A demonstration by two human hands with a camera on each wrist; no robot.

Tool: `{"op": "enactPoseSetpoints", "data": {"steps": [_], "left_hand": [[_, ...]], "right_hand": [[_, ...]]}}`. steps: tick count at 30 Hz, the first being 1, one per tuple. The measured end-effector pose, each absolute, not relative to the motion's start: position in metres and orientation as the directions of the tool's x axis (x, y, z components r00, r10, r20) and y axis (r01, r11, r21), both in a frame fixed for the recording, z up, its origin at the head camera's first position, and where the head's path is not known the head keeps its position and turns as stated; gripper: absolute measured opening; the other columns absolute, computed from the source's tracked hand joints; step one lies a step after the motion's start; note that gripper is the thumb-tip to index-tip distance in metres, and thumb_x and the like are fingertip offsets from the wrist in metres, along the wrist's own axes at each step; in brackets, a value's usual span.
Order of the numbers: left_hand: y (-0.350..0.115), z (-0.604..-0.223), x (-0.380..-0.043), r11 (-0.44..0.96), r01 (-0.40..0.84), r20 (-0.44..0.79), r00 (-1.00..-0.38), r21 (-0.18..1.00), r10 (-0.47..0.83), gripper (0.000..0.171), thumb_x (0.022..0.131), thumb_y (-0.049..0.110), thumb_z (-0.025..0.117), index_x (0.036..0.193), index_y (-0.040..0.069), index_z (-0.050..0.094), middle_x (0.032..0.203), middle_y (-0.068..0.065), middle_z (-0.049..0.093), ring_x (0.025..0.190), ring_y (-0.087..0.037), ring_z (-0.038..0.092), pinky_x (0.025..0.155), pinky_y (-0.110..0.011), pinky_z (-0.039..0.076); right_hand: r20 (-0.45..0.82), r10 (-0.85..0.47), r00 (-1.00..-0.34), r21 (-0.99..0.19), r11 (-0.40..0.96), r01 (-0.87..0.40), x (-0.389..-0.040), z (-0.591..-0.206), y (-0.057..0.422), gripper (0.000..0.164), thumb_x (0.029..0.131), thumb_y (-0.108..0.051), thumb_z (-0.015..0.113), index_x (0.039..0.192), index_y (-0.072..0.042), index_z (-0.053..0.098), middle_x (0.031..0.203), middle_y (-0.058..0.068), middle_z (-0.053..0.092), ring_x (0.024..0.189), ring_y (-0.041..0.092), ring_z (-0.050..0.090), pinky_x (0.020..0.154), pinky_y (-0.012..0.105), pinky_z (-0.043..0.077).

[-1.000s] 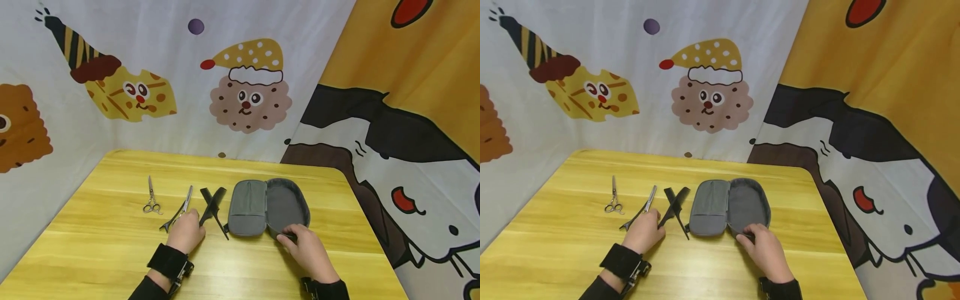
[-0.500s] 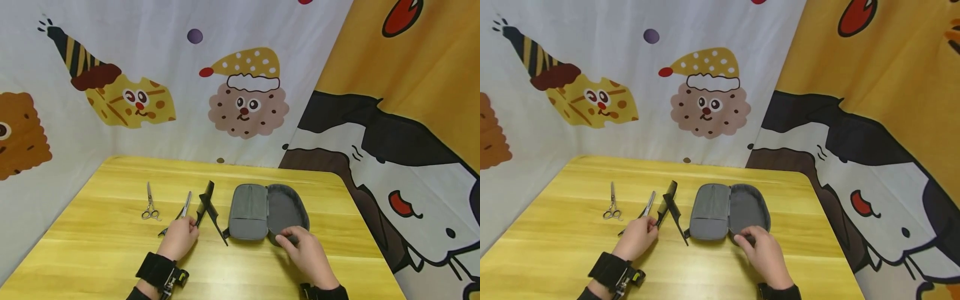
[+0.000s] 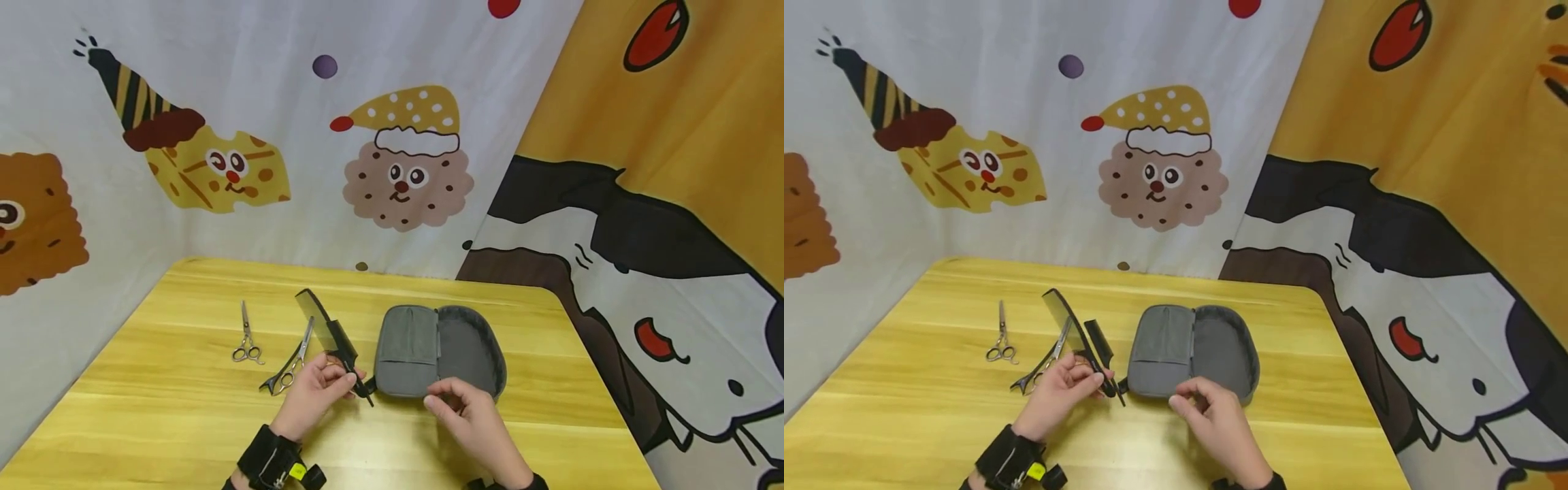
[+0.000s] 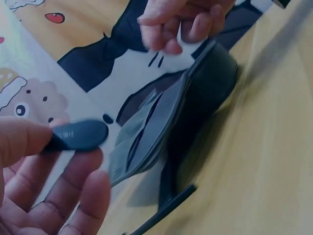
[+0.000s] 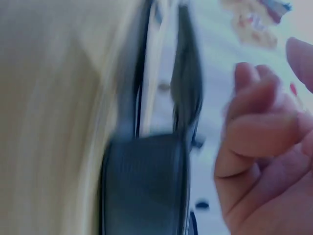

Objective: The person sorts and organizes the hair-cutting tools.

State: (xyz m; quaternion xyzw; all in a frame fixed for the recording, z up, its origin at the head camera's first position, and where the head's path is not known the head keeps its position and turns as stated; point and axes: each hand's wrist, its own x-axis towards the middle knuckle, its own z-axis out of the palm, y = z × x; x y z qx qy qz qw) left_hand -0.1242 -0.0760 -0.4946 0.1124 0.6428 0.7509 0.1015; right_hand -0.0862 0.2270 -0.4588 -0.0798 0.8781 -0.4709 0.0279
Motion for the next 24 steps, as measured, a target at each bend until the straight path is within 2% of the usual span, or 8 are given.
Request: {"op": "enactPoseSetpoints", "data": {"steps": [3,7,11,15,21,24], "left_hand": [[-0.070,-0.500,-0.120,-0.168,0.030,0.084,-0.941,0.985,0.328,0.034,0.102,0.006,0.071,0.124,-0.012,0.053,0.124,-0.031,0.074,0.107,-0.010,0.077,0.083,-0.026,0.062],[-0.061,-0.504,-0.113,-0.165,0.049,0.108,-0.923,0.985,0.369,0.039,0.102,0.008,0.072,0.128,-0.016,0.056,0.120,-0.030,0.075,0.106,-0.007,0.076,0.084,-0.020,0.058],[-0.052,-0.508,-0.108,-0.141,0.049,0.103,-0.907,0.989,0.409,0.036,0.101,0.009,0.073,0.127,-0.014,0.062,0.117,-0.032,0.075,0.103,-0.005,0.075,0.081,-0.019,0.054],[-0.047,-0.510,-0.104,-0.124,0.030,0.082,-0.897,0.992,0.434,0.036,0.100,0.010,0.074,0.126,-0.013,0.064,0.114,-0.033,0.075,0.098,-0.005,0.077,0.078,-0.019,0.055],[-0.047,-0.511,-0.103,-0.113,0.013,0.062,-0.895,0.994,0.443,0.038,0.099,0.010,0.076,0.126,-0.014,0.064,0.112,-0.025,0.079,0.097,-0.006,0.078,0.081,-0.020,0.057],[-0.046,-0.512,-0.103,-0.117,0.022,0.074,-0.886,0.993,0.459,0.039,0.099,0.010,0.076,0.124,-0.016,0.063,0.109,-0.019,0.081,0.095,-0.006,0.078,0.080,-0.020,0.058]], "right_hand": [[-0.065,-0.289,-0.955,-0.885,0.459,-0.078,-0.082,-0.460,0.214,0.034,0.104,-0.036,0.071,0.126,-0.009,0.072,0.107,0.005,0.075,0.072,0.007,0.062,0.064,0.026,0.055],[-0.140,-0.400,-0.906,-0.933,0.359,-0.014,-0.079,-0.466,0.201,0.039,0.107,-0.032,0.066,0.135,-0.003,0.065,0.112,0.014,0.073,0.078,0.012,0.066,0.068,0.027,0.058],[-0.156,-0.436,-0.886,-0.951,0.308,0.015,-0.077,-0.473,0.194,0.034,0.108,-0.031,0.064,0.128,-0.004,0.069,0.105,0.024,0.072,0.076,0.018,0.068,0.066,0.030,0.058],[-0.141,-0.422,-0.896,-0.954,0.301,0.008,-0.076,-0.479,0.191,0.028,0.109,-0.034,0.063,0.114,-0.008,0.075,0.095,0.028,0.071,0.069,0.016,0.064,0.061,0.029,0.055],[-0.130,-0.470,-0.873,-0.956,0.294,-0.016,-0.076,-0.485,0.189,0.028,0.108,-0.031,0.066,0.115,-0.007,0.076,0.092,0.028,0.070,0.064,0.007,0.059,0.058,0.024,0.053],[-0.117,-0.500,-0.858,-0.952,0.301,-0.046,-0.076,-0.488,0.189,0.030,0.108,-0.033,0.065,0.110,-0.004,0.076,0.087,0.029,0.068,0.062,0.002,0.056,0.056,0.022,0.051]]}}
